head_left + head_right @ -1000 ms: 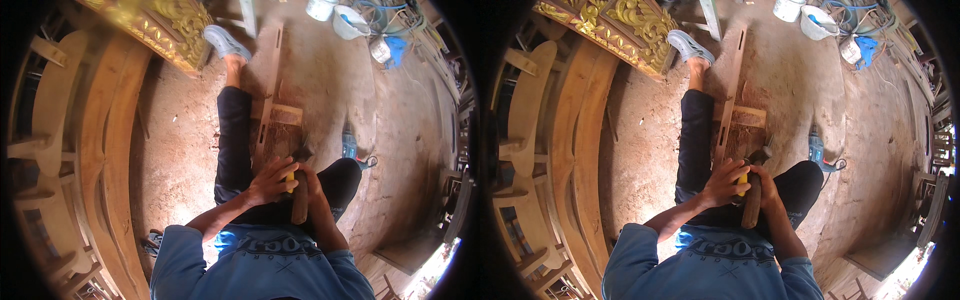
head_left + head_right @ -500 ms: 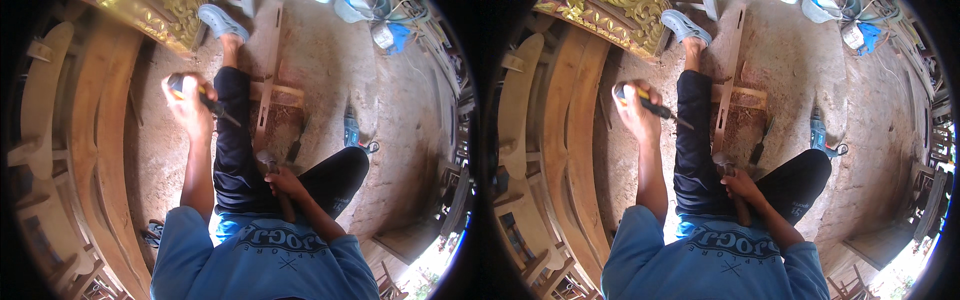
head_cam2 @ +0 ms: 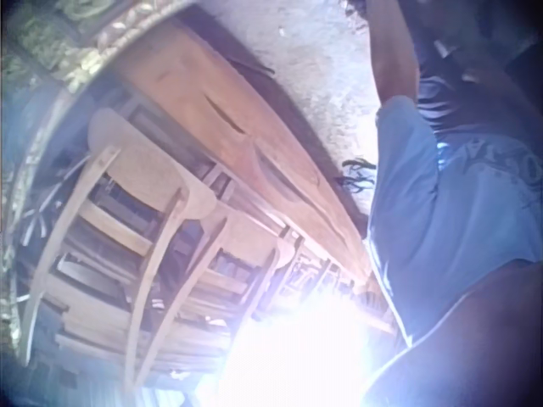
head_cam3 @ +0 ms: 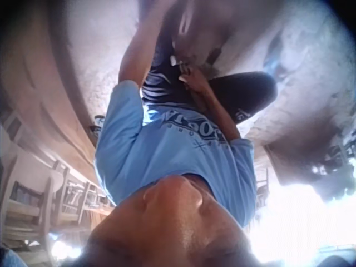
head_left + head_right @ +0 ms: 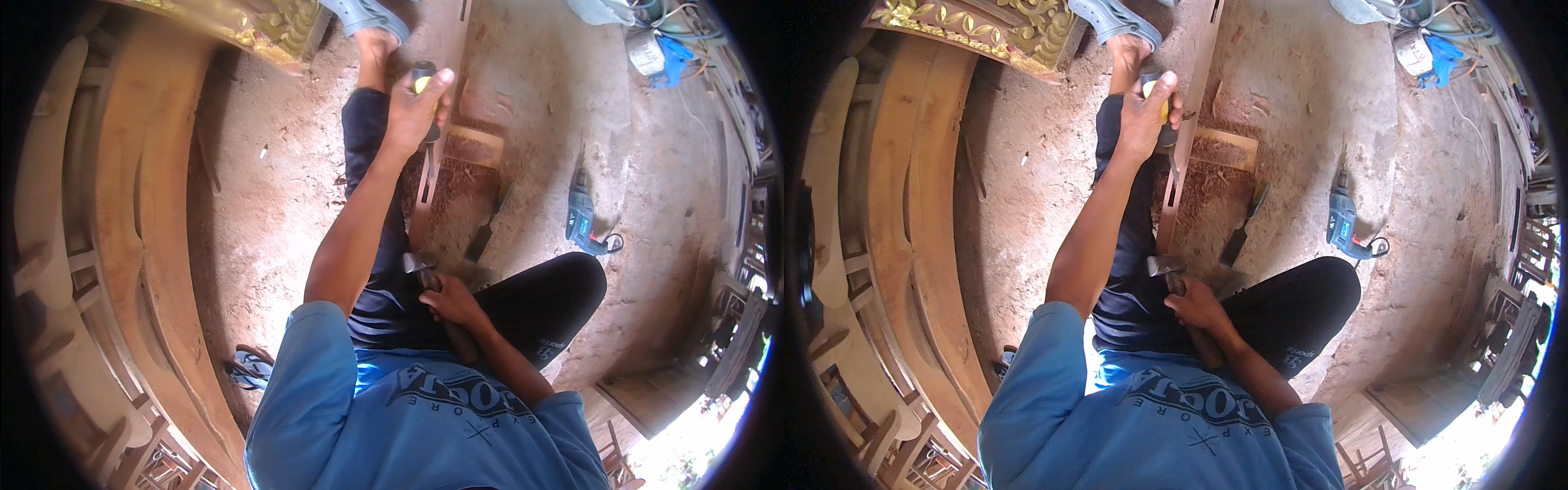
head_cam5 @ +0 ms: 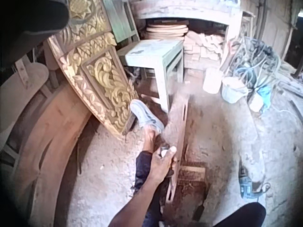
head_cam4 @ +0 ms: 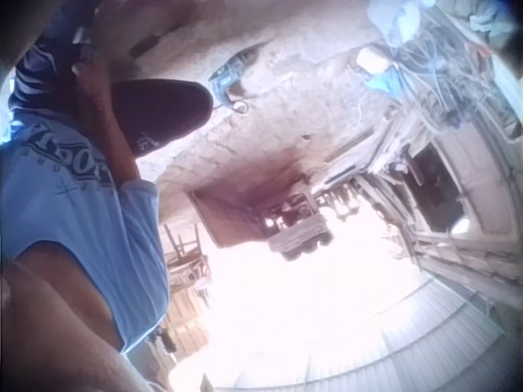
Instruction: The person sits on the floor and uses a chisel and hammer to carve a piece of wood. They repeatedly strike the chisel to remove wood shavings and shape the wood.
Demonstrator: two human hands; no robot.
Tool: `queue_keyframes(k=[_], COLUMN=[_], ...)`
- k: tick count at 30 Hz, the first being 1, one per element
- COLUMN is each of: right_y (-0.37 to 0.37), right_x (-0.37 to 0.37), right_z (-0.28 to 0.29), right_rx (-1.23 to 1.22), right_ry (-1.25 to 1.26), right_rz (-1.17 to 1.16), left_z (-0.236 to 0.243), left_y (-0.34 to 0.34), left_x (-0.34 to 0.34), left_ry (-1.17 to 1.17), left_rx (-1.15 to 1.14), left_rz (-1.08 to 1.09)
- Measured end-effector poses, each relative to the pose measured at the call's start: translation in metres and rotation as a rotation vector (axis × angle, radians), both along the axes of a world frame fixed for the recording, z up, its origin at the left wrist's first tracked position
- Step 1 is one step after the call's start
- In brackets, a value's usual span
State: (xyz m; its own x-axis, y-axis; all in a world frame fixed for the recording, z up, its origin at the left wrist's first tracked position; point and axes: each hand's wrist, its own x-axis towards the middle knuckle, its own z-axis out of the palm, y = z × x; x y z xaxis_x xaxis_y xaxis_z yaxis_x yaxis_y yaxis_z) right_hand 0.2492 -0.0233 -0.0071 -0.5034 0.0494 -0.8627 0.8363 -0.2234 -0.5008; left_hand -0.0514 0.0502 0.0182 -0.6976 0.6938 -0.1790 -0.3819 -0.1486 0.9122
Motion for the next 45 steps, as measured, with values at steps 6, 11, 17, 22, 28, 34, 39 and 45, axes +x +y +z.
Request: queue_keyframes(k=[6,11,17,22,28,34,39,45], right_y=[0.0,0.001,0.008,0.024,0.047,0.085,0.127,0.196], right_x=[-0.003,-0.005,-0.007,-0.007,-0.012,-0.033,-0.052,-0.114], right_z=[0.001,0.005,0.01,0.019,0.042,0.1,0.178,0.285], right_rx=[-0.023,-0.05,-0.124,-0.124,-0.083,0.075,0.451,1.365], right_ry=[0.003,0.002,-0.015,0.014,0.075,0.124,0.453,1.034], right_rz=[-0.015,-0.045,-0.109,-0.311,-0.472,-0.469,-0.547,-0.213], left_z=[-0.015,-0.019,-0.026,-0.03,-0.034,-0.041,-0.035,-0.017], left_y=[0.013,0.013,0.019,0.022,0.016,0.019,0.024,0.017], left_x=[-0.003,-0.001,0.0,-0.008,-0.001,0.003,0.01,0.029], left_ry=[0.014,0.014,0.013,0.045,0.36,0.064,0.267,0.356], left_rx=[-0.004,0.001,0.015,0.083,-0.052,0.046,-0.035,0.006], left_rz=[-0.036,-0.054,-0.134,-0.111,-0.025,0.035,0.073,0.054])
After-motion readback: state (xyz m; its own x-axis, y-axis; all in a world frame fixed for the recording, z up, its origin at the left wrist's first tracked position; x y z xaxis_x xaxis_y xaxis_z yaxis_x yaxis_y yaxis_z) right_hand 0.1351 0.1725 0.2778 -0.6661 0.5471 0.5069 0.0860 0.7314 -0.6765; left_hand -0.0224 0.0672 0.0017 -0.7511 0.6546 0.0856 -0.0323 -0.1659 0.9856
